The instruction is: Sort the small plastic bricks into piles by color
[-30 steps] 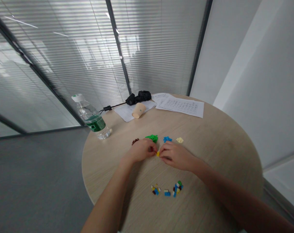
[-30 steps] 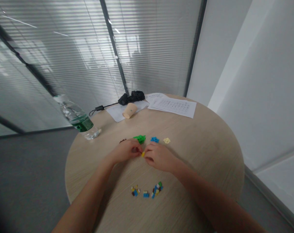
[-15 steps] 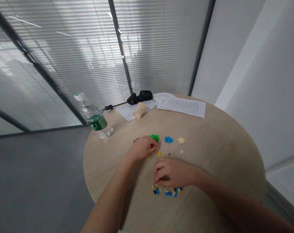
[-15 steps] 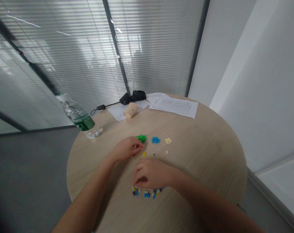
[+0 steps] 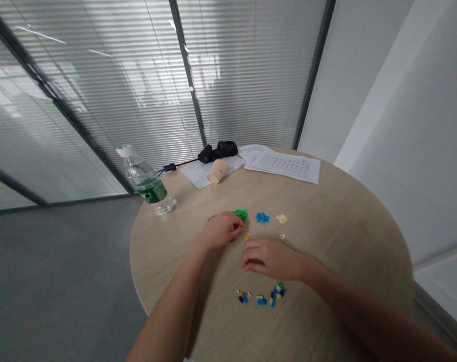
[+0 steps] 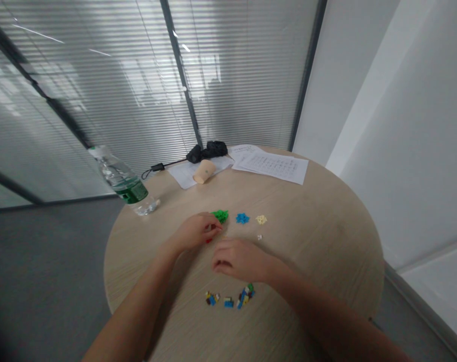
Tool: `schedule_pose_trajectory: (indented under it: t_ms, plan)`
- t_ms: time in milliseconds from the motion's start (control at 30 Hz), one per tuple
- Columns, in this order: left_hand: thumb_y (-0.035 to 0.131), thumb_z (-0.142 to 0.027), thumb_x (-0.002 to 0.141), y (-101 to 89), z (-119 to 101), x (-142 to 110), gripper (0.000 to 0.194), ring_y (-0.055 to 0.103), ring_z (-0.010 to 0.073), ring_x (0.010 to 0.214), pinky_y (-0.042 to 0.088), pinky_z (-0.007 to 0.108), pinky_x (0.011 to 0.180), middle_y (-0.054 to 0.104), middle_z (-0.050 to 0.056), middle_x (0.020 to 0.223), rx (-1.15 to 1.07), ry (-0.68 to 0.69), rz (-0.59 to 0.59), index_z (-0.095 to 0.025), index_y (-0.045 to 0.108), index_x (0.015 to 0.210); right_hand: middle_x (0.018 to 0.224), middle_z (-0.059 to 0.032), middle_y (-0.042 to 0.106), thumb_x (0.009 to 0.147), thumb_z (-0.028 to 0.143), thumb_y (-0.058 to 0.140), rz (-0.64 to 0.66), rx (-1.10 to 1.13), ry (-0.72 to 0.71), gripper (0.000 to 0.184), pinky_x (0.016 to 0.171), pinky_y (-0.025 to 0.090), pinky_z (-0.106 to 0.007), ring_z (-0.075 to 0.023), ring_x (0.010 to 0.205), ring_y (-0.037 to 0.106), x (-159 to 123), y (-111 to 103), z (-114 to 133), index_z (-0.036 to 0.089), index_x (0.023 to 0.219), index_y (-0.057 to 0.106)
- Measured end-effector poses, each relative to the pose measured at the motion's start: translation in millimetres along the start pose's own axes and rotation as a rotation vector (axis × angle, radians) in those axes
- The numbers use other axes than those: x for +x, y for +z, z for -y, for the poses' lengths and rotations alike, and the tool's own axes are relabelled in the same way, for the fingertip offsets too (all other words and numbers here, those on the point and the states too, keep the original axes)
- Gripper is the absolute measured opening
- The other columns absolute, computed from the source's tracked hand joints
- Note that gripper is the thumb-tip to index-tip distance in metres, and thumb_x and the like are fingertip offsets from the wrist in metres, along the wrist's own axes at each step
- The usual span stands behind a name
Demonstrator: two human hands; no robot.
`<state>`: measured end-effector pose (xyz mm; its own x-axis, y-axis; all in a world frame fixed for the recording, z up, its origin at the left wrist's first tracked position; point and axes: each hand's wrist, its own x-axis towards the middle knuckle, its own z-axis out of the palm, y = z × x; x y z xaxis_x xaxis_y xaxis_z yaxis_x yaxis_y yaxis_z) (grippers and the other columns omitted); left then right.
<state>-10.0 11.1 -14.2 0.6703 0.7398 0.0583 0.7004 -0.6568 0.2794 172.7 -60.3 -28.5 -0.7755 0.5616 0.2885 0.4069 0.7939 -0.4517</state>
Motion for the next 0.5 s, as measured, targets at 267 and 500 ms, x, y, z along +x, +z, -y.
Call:
schedule_pose_trajectory:
  t_ms: [267,500]
  plan:
    - [0.049,-0.024,0.082,-1.4,-2.5,0.2,0.02,0.058,0.0168,0.08,0.042,0.026,0.07,0.066,0.003,0.088,0.019,0.003,0.019,-0.022,0.068,0.086,0.085,-0.0047,0.066,0.087,0.016,0.056,-0.297,-0.196,0.192,0.011,0.076,0.044,-0.03,-0.0169,0.084,0.056,-1.6,0.1,-31.8,0.017,0.081,0.066]
    - [0.047,-0.025,0.083,-1.7,-3.5,-0.4,0.02,0.057,0.0155,0.074,0.039,0.023,0.062,0.065,0.002,0.084,0.037,0.005,0.011,-0.021,0.067,0.083,0.086,-0.0041,0.065,0.086,0.017,0.058,-0.289,-0.309,0.146,0.01,0.076,0.044,-0.031,-0.0186,0.085,0.055,4.9,12.6,-32.7,0.018,0.082,0.067]
